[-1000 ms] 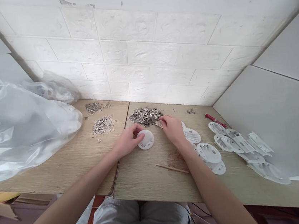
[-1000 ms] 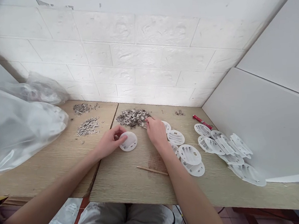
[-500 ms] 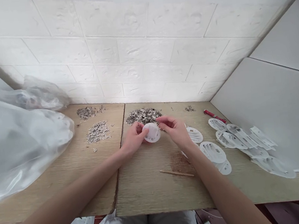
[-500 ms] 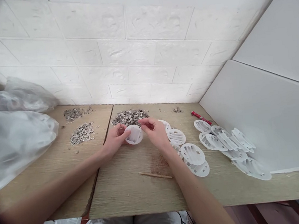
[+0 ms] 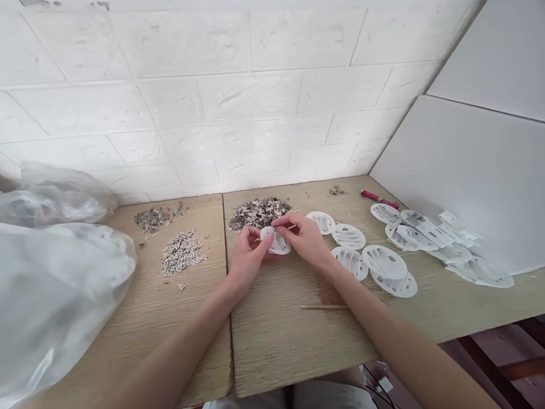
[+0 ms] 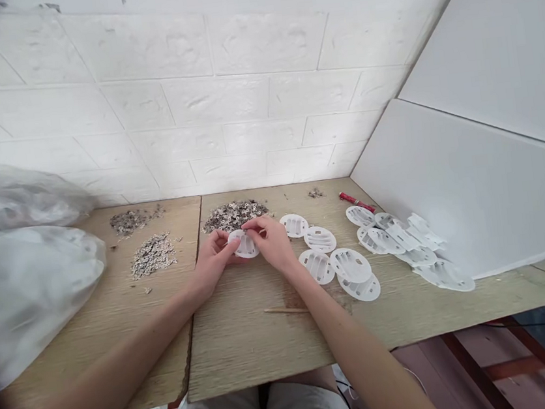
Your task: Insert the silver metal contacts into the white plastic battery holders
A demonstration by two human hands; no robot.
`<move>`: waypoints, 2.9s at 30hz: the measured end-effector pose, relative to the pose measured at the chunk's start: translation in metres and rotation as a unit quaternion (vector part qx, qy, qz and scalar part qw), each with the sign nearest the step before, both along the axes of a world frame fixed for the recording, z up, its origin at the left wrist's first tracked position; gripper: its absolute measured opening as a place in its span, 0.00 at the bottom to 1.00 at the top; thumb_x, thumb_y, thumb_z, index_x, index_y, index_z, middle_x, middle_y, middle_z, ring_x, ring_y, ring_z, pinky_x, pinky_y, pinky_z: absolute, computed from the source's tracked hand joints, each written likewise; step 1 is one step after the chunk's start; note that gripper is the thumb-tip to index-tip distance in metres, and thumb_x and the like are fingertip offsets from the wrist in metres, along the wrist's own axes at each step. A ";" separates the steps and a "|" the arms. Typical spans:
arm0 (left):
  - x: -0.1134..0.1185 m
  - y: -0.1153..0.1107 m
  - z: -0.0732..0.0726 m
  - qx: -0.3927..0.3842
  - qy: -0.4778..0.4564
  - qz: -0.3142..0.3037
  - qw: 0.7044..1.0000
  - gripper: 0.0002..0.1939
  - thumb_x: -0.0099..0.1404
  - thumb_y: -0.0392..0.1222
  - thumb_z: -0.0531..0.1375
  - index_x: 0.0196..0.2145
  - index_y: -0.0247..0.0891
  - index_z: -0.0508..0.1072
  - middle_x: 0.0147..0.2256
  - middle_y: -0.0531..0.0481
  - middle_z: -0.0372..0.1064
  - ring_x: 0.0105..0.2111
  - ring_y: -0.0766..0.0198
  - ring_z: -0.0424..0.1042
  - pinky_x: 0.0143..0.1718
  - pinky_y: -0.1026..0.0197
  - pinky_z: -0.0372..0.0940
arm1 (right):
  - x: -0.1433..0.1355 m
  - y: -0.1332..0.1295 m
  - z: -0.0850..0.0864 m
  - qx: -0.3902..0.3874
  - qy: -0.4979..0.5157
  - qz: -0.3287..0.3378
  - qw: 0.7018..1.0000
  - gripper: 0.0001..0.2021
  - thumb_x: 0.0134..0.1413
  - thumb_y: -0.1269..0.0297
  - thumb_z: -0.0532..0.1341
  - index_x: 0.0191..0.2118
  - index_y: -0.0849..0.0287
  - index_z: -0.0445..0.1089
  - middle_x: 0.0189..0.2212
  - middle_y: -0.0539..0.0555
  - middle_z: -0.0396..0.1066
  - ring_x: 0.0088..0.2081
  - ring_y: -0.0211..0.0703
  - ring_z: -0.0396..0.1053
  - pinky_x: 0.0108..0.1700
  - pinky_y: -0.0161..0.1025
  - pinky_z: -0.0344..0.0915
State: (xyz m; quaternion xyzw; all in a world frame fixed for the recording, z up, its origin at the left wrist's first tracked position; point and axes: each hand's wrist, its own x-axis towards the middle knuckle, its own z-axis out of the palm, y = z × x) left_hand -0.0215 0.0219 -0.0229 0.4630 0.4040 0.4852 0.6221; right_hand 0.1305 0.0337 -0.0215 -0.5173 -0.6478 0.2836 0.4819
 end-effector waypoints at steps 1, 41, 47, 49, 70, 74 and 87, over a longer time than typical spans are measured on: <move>0.000 0.000 0.000 0.000 -0.002 -0.002 1.000 0.23 0.50 0.53 0.68 0.30 0.37 0.62 0.31 0.51 0.69 0.31 0.64 0.71 0.29 0.60 0.72 | 0.000 -0.001 -0.001 0.005 -0.002 -0.004 1.000 0.08 0.52 0.66 0.58 0.34 0.58 0.74 0.35 0.54 0.74 0.37 0.42 0.71 0.38 0.39 0.66; -0.005 0.005 -0.003 0.088 0.192 -0.026 0.977 0.17 0.56 0.52 0.63 0.34 0.34 0.78 0.31 0.47 0.75 0.31 0.62 0.71 0.32 0.62 0.63 | -0.001 -0.019 0.001 -0.119 0.179 0.058 0.975 0.11 0.38 0.62 0.68 0.32 0.60 0.73 0.29 0.52 0.72 0.33 0.40 0.68 0.35 0.37 0.66; -0.004 0.005 -0.004 0.108 0.201 -0.019 0.973 0.14 0.55 0.50 0.63 0.33 0.35 0.79 0.30 0.47 0.76 0.30 0.61 0.71 0.30 0.62 0.63 | -0.002 -0.018 -0.002 -0.129 0.203 0.062 0.969 0.14 0.36 0.61 0.69 0.31 0.59 0.69 0.28 0.51 0.70 0.30 0.38 0.67 0.33 0.36 0.66; -0.004 0.005 -0.004 0.114 0.197 -0.018 0.974 0.14 0.55 0.50 0.64 0.32 0.36 0.79 0.30 0.48 0.76 0.30 0.61 0.71 0.29 0.62 0.64 | -0.002 -0.018 -0.003 -0.127 0.198 0.059 0.970 0.14 0.37 0.60 0.69 0.31 0.59 0.69 0.29 0.51 0.71 0.30 0.38 0.68 0.33 0.37 0.67; -0.007 0.005 0.001 0.028 0.091 -0.064 0.993 0.17 0.52 0.48 0.68 0.37 0.34 0.78 0.35 0.46 0.76 0.33 0.63 0.72 0.34 0.62 0.67 | 0.007 -0.020 0.002 0.032 -0.116 0.024 0.992 0.05 0.57 0.66 0.55 0.31 0.58 0.67 0.32 0.54 0.70 0.36 0.44 0.67 0.40 0.42 0.64; -0.008 0.006 -0.001 0.029 0.043 -0.064 0.997 0.21 0.47 0.42 0.70 0.41 0.35 0.76 0.36 0.46 0.76 0.33 0.63 0.73 0.36 0.61 0.68 | 0.010 -0.019 0.002 -0.001 -0.048 0.025 0.999 0.07 0.59 0.60 0.54 0.35 0.57 0.65 0.34 0.54 0.70 0.36 0.43 0.66 0.38 0.41 0.64; -0.012 0.000 -0.003 0.340 0.187 0.048 0.920 0.03 0.61 0.34 0.57 0.32 0.40 0.70 0.38 0.48 0.76 0.42 0.60 0.74 0.47 0.55 0.66 | 0.003 -0.028 0.013 -0.030 0.230 0.072 0.970 0.12 0.44 0.57 0.70 0.35 0.56 0.74 0.29 0.51 0.75 0.34 0.41 0.73 0.40 0.43 0.72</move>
